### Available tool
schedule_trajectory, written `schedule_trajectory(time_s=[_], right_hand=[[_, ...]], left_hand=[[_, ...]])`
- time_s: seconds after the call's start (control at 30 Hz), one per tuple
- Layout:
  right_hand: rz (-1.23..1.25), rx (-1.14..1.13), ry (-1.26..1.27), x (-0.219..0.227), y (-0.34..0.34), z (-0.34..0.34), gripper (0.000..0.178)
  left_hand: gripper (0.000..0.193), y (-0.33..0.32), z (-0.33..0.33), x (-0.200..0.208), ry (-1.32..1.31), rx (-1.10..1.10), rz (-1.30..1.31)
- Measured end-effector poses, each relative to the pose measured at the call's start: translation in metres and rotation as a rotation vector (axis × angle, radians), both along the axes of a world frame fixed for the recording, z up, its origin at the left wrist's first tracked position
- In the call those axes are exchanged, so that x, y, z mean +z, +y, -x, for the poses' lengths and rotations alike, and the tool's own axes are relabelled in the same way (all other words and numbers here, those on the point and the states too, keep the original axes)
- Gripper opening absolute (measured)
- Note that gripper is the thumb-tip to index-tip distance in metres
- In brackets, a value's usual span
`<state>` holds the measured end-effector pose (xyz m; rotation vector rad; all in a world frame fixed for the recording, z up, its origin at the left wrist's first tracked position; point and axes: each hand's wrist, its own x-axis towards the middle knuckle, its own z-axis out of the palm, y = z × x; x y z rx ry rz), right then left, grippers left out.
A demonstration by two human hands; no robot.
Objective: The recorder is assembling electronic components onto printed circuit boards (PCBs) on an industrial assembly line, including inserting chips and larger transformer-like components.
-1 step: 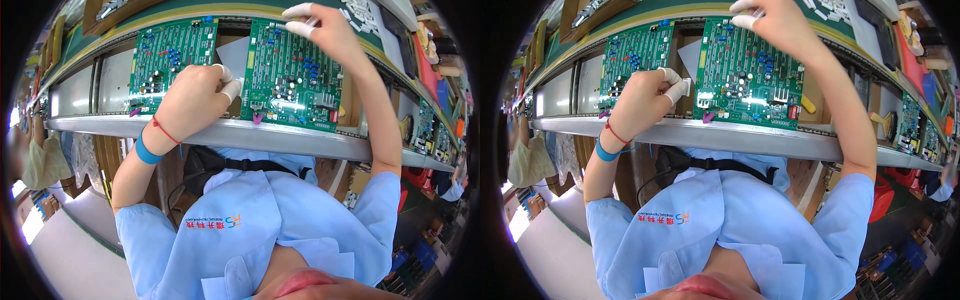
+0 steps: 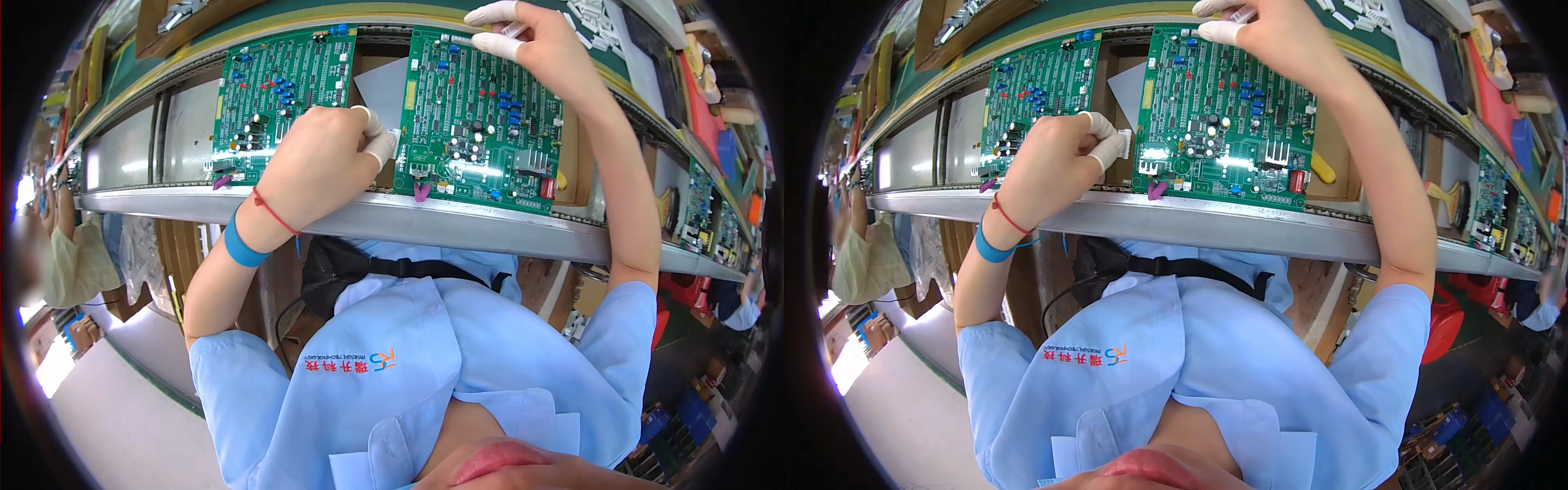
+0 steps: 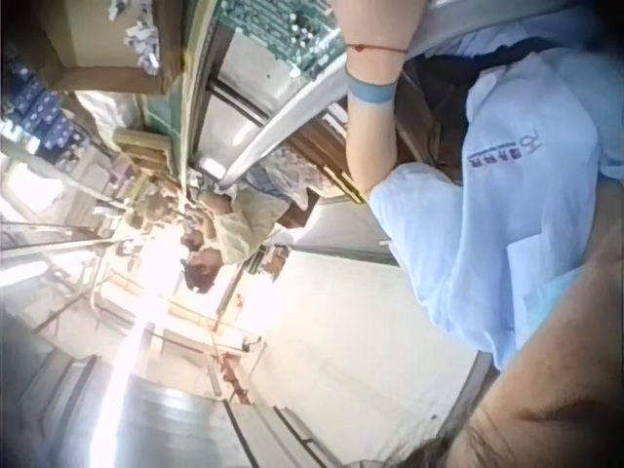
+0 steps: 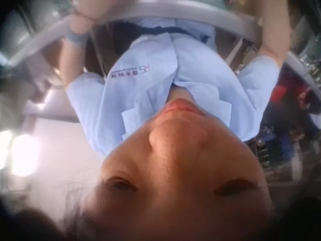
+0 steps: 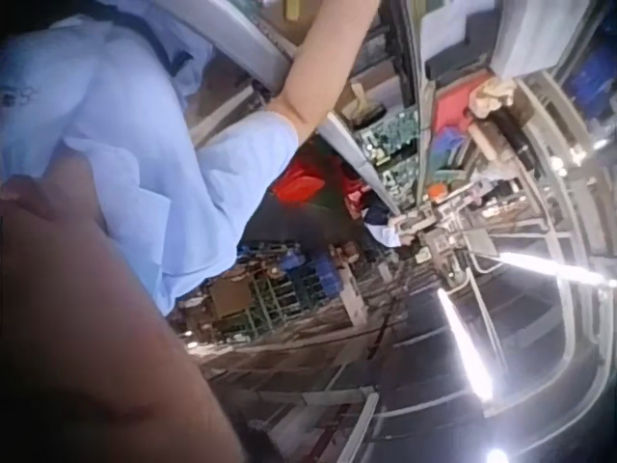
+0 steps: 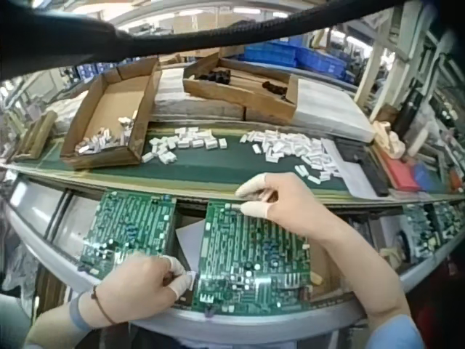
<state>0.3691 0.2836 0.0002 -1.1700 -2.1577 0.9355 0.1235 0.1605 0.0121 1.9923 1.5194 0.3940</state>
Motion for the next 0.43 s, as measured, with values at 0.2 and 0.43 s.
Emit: schedule_trajectory(time_s=[0.2,0.43], right_hand=[[0.434,-0.029,0.281,0.005,0.011,-0.017,0.027],[0.489,-0.104,0.287,0.022,0.009,-0.017,0.027]], left_hand=[[0.020,0.007,-0.019,0.006,0.214,-0.020,0.164],[0.019,0.010,-0.030,0.010,0.280,-0.010,0.234]])
